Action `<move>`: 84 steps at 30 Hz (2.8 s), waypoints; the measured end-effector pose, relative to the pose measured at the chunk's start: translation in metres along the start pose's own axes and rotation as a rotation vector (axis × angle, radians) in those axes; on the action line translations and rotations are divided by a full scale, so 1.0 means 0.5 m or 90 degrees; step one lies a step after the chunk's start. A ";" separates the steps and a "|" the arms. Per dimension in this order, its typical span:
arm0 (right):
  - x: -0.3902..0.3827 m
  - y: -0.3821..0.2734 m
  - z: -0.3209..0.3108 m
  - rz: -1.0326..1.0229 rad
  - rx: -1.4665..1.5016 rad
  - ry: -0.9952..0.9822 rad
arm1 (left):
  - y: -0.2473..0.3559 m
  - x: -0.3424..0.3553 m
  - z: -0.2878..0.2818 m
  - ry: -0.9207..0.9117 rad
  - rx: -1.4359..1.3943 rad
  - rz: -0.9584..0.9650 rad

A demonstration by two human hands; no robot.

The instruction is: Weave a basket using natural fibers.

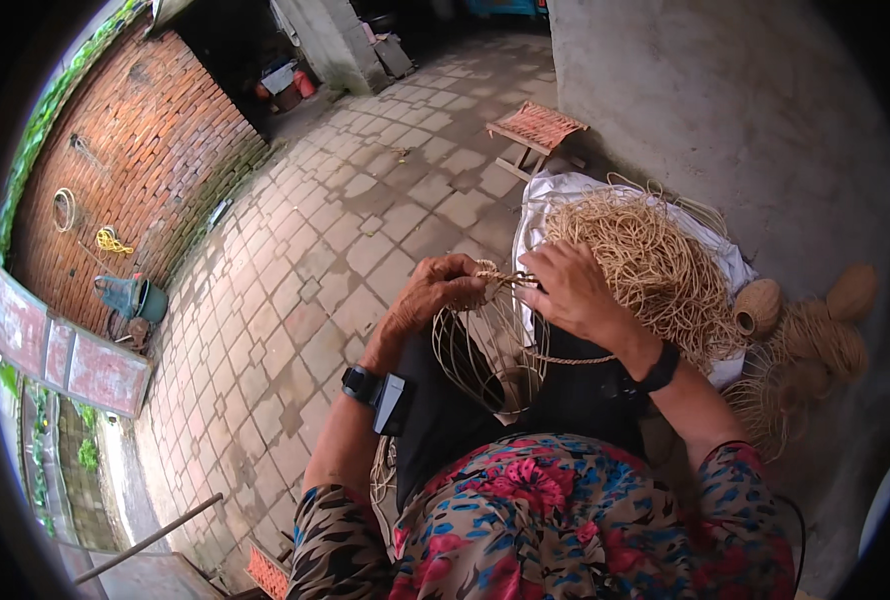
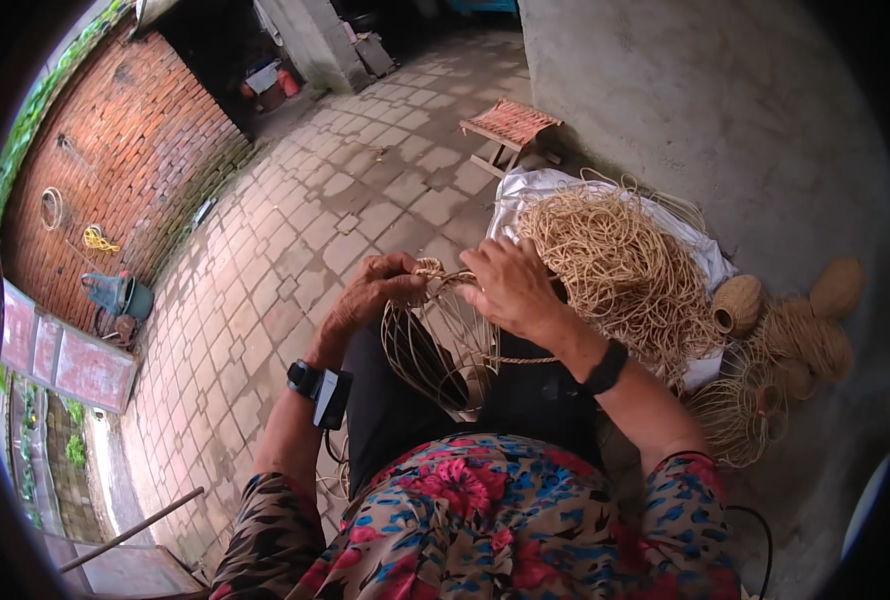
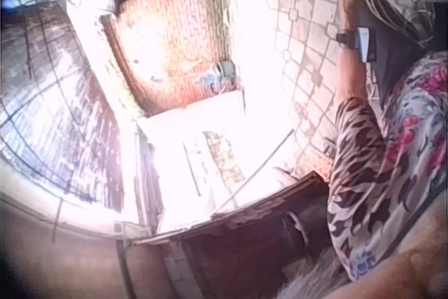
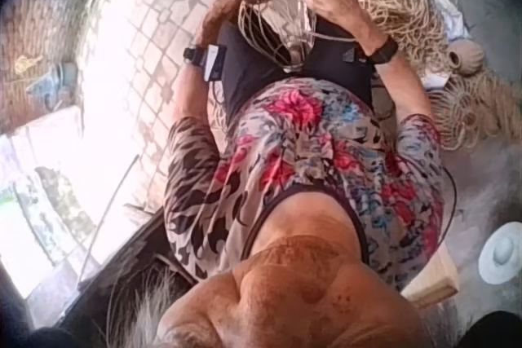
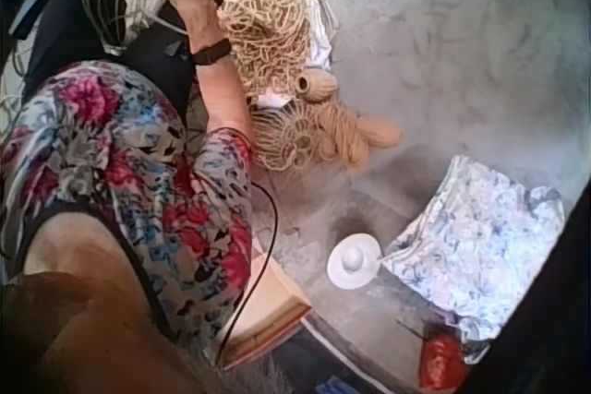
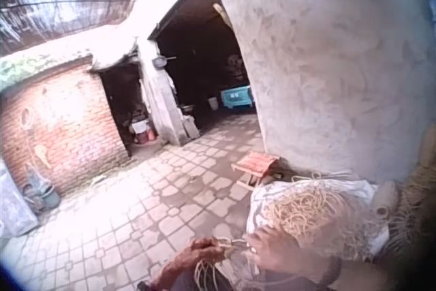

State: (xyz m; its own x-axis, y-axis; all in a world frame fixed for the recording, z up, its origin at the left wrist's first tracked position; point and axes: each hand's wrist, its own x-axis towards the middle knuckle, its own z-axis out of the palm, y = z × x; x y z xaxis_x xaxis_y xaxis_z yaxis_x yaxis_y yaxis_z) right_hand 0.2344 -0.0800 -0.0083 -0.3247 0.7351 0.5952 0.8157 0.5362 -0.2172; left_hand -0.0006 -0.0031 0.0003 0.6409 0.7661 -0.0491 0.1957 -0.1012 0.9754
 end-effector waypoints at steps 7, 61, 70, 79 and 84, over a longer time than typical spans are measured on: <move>-0.001 0.011 0.057 0.120 0.203 -0.231 | -0.024 -0.004 -0.007 -0.089 -0.046 -0.004; -0.598 0.546 -0.082 0.742 -0.192 -0.031 | -0.043 -0.010 0.064 0.214 0.342 0.169; -0.056 0.017 0.026 0.202 0.432 0.021 | -0.028 -0.003 0.044 0.074 0.013 0.024; -0.004 -0.045 0.099 -0.002 0.208 0.084 | -0.024 0.006 0.042 -0.005 -0.117 -0.039; -0.051 -0.049 0.053 0.065 0.253 -0.024 | -0.039 -0.001 0.050 0.077 0.098 0.061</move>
State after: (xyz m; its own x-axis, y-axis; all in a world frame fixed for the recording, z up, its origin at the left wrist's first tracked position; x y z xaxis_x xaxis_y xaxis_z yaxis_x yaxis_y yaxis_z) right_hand 0.2099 -0.1008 -0.0386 -0.2753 0.8037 0.5274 0.5984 0.5727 -0.5603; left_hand 0.0138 -0.0176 -0.0239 0.5696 0.8182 0.0783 0.2543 -0.2661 0.9298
